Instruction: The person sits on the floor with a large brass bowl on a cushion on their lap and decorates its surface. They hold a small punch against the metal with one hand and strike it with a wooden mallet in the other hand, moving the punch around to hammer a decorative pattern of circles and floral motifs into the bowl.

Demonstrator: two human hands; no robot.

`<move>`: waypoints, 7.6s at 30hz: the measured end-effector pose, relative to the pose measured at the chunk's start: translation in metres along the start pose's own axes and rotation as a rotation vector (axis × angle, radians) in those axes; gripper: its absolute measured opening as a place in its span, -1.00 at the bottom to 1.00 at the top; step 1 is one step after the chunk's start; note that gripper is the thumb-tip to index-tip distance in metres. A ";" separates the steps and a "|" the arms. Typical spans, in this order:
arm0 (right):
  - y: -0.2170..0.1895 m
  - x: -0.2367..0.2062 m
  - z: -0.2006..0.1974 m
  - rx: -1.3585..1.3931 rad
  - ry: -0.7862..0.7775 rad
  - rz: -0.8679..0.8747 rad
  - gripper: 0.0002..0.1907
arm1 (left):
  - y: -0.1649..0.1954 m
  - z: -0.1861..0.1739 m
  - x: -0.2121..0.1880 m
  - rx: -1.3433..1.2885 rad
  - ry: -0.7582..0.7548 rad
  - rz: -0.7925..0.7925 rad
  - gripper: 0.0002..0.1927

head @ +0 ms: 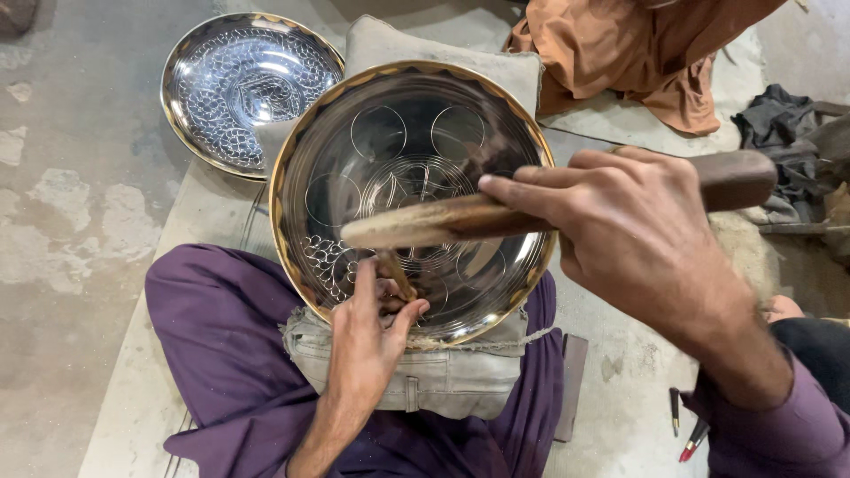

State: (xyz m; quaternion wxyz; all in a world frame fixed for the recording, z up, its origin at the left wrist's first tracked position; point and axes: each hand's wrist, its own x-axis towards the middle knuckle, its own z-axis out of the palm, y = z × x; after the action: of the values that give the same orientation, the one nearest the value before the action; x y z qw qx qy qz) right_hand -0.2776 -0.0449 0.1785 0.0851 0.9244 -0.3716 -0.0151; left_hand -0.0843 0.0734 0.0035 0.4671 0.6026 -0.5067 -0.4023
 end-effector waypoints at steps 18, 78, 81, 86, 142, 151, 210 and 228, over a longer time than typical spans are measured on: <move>0.027 -0.066 0.051 0.338 0.095 0.372 -0.35 | 0.001 0.000 0.017 0.006 -0.240 0.115 -0.40; -0.115 -0.225 0.262 1.405 0.882 0.874 -0.71 | -0.064 -0.099 -0.055 -0.034 -0.810 0.138 -0.74; -0.116 -0.224 0.261 1.371 0.872 0.872 -0.72 | -0.038 -0.101 -0.030 0.059 -0.100 0.197 -0.71; -0.117 -0.221 0.258 1.372 0.891 0.868 -0.72 | -0.020 -0.088 -0.002 0.213 0.161 -0.194 -0.68; -0.050 -0.177 0.175 1.012 0.413 0.821 -0.60 | -0.008 -0.014 0.095 0.080 -0.607 0.375 -0.45; -0.044 -0.153 0.153 0.837 0.382 0.774 -0.46 | 0.011 -0.018 0.103 0.135 -0.779 0.527 -0.41; -0.011 -0.039 0.013 0.210 0.137 0.210 -0.14 | -0.017 0.001 0.042 0.029 -0.083 0.193 -0.54; -0.044 -0.145 0.122 0.554 0.494 0.548 -0.18 | 0.002 -0.016 0.092 0.076 -0.524 0.570 -0.52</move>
State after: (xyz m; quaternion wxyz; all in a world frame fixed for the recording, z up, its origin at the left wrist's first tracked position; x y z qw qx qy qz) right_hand -0.3635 0.0690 0.0462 -0.0785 0.7559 -0.5608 0.3285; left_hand -0.0545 -0.0155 0.0081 0.3922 0.3311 -0.7707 -0.3776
